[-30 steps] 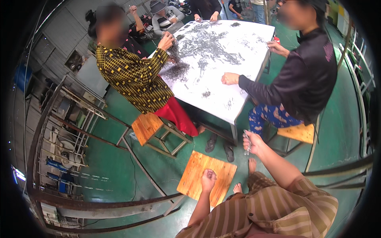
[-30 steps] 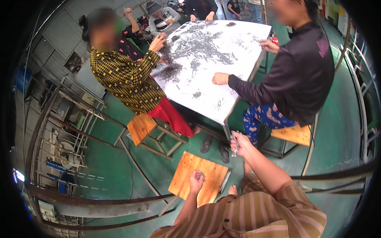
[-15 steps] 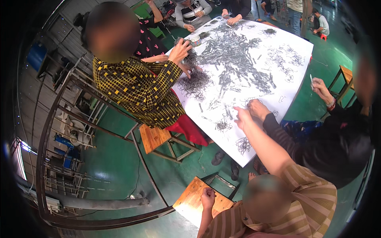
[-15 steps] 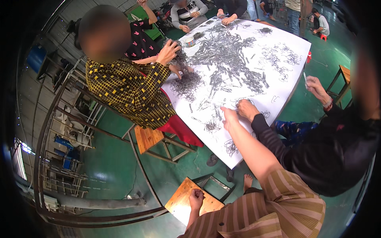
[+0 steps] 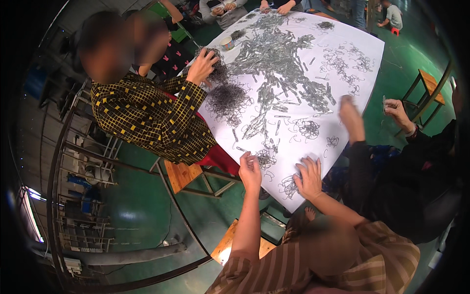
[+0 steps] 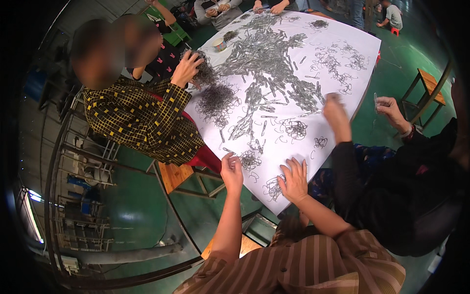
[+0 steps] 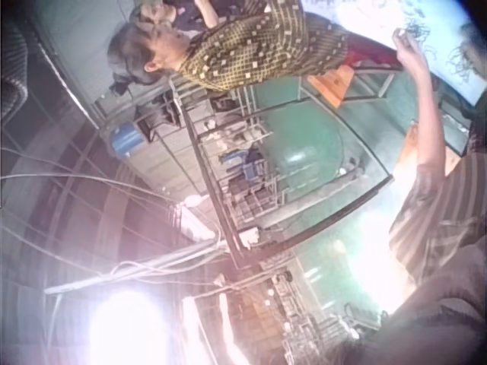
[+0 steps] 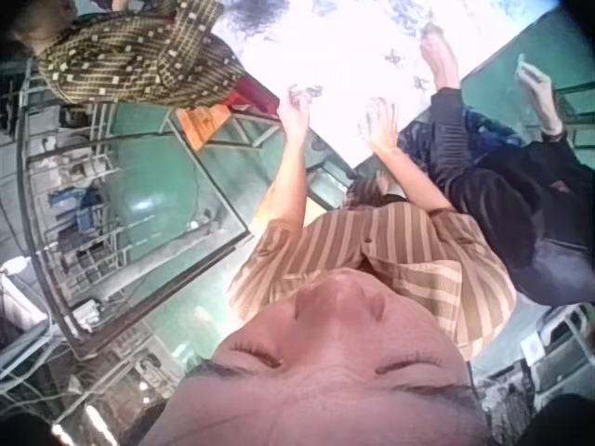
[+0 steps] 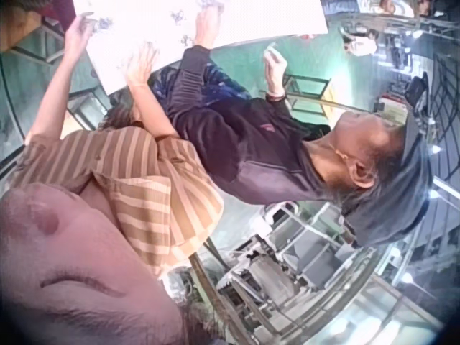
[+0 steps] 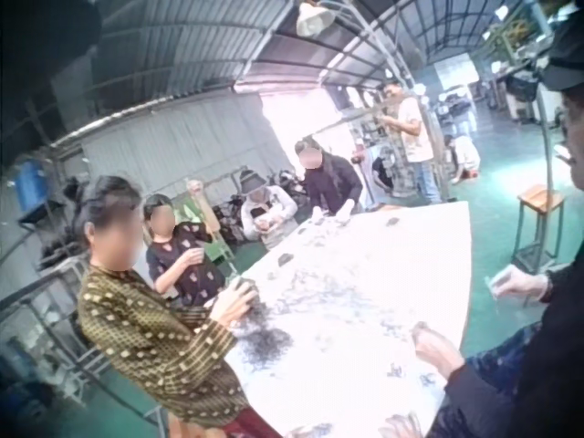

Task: The person separates and picks through a pile of metal wire clippings on a large white sheet at a table by hand, occasionally placing pieces into a small container.

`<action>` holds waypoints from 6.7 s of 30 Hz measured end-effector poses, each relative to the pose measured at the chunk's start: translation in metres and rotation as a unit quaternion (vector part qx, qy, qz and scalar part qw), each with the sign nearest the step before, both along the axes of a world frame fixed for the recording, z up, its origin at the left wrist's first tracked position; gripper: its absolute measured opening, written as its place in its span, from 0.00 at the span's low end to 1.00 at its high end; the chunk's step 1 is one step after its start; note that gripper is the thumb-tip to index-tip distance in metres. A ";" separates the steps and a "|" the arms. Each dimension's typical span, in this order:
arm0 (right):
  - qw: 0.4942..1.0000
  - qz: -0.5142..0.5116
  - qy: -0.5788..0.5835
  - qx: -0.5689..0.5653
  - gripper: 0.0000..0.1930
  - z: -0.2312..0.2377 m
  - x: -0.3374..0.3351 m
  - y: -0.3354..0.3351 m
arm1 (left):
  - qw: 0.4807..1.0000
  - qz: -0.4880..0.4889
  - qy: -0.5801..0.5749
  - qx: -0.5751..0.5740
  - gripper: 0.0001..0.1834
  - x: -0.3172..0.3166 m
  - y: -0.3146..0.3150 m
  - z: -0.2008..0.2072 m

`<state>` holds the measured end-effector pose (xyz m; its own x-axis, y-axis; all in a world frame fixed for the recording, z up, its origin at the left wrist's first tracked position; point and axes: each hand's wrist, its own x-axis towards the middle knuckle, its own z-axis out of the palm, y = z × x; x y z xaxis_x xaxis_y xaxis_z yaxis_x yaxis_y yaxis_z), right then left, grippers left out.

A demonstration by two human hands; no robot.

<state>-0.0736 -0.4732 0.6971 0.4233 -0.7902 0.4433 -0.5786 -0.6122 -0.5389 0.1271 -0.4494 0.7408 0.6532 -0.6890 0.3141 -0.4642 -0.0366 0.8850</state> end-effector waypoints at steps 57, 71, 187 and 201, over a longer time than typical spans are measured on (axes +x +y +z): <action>0.986 -0.111 0.122 -0.010 0.32 -0.004 -0.001 0.011 | 0.830 -0.416 -0.324 -0.180 0.25 0.012 0.037 -0.050; 0.991 -0.048 0.112 -0.046 0.30 -0.037 -0.005 -0.020 | 0.873 -0.385 -0.292 -0.061 0.23 0.076 0.117 -0.118; 0.852 -0.036 -0.393 0.343 0.06 0.067 0.184 0.027 | 0.866 -0.407 0.291 -0.007 0.04 0.123 0.044 0.001; 0.874 -0.121 -0.395 0.254 0.07 0.060 0.171 0.068 | 0.844 -0.453 0.283 0.046 0.04 0.106 0.064 -0.006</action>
